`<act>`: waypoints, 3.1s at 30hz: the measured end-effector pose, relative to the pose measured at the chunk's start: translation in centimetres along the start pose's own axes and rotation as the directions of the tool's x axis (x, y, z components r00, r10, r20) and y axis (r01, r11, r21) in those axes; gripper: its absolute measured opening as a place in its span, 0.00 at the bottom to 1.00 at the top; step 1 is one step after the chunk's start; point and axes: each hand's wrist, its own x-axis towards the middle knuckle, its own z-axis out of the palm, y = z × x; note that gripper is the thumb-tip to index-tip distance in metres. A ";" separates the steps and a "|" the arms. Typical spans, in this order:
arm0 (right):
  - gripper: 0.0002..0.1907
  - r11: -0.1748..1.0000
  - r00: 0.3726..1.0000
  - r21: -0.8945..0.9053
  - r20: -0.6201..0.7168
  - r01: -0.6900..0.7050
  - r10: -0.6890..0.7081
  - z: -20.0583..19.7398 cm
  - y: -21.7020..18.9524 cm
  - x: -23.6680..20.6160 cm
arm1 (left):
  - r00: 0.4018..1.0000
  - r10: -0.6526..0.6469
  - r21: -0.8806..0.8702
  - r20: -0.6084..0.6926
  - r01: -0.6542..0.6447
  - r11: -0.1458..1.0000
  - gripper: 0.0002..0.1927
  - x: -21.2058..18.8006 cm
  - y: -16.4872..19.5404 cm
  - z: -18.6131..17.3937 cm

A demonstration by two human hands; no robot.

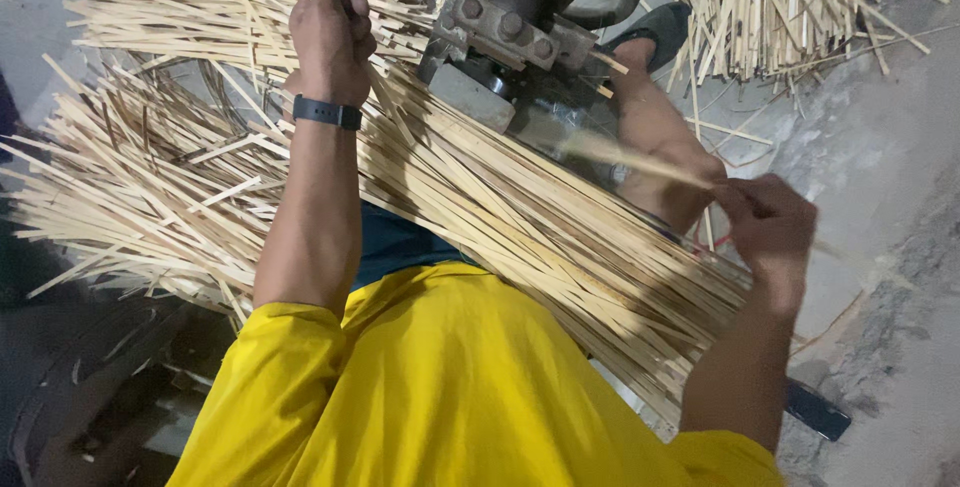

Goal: The person feeds thin bamboo strips into a manual splitting machine and pulls them through to produce finer strips. The person repeatedly picks up new strips from a pile, aligns them, and processes them one by one.

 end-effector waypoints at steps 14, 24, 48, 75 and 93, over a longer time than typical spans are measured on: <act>0.06 0.959 0.961 0.086 0.080 -0.270 0.264 -0.6 0.0 -1.7 | 0.996 0.057 0.204 0.066 -0.070 0.977 0.18 -4.2 3.5 3.6; 0.09 0.976 0.963 0.083 0.165 0.202 -0.213 2.6 -8.9 0.3 | 0.854 0.031 0.168 0.519 -0.138 0.976 0.11 -14.1 8.5 7.9; 0.11 0.961 0.958 0.069 0.083 0.268 -0.273 5.1 -8.9 -1.4 | 0.928 0.296 0.337 0.227 -0.360 0.870 0.10 -15.1 7.3 3.6; 0.14 0.705 0.739 -0.253 0.067 0.663 -0.671 9.1 -11.1 6.4 | 0.976 0.170 0.203 -0.135 -0.141 0.969 0.15 -13.2 3.8 0.4; 0.05 0.851 0.918 -0.408 -0.066 0.332 -0.390 4.5 -7.0 -0.3 | 0.884 0.467 0.014 -0.036 -0.466 0.884 0.08 -12.2 5.1 -0.5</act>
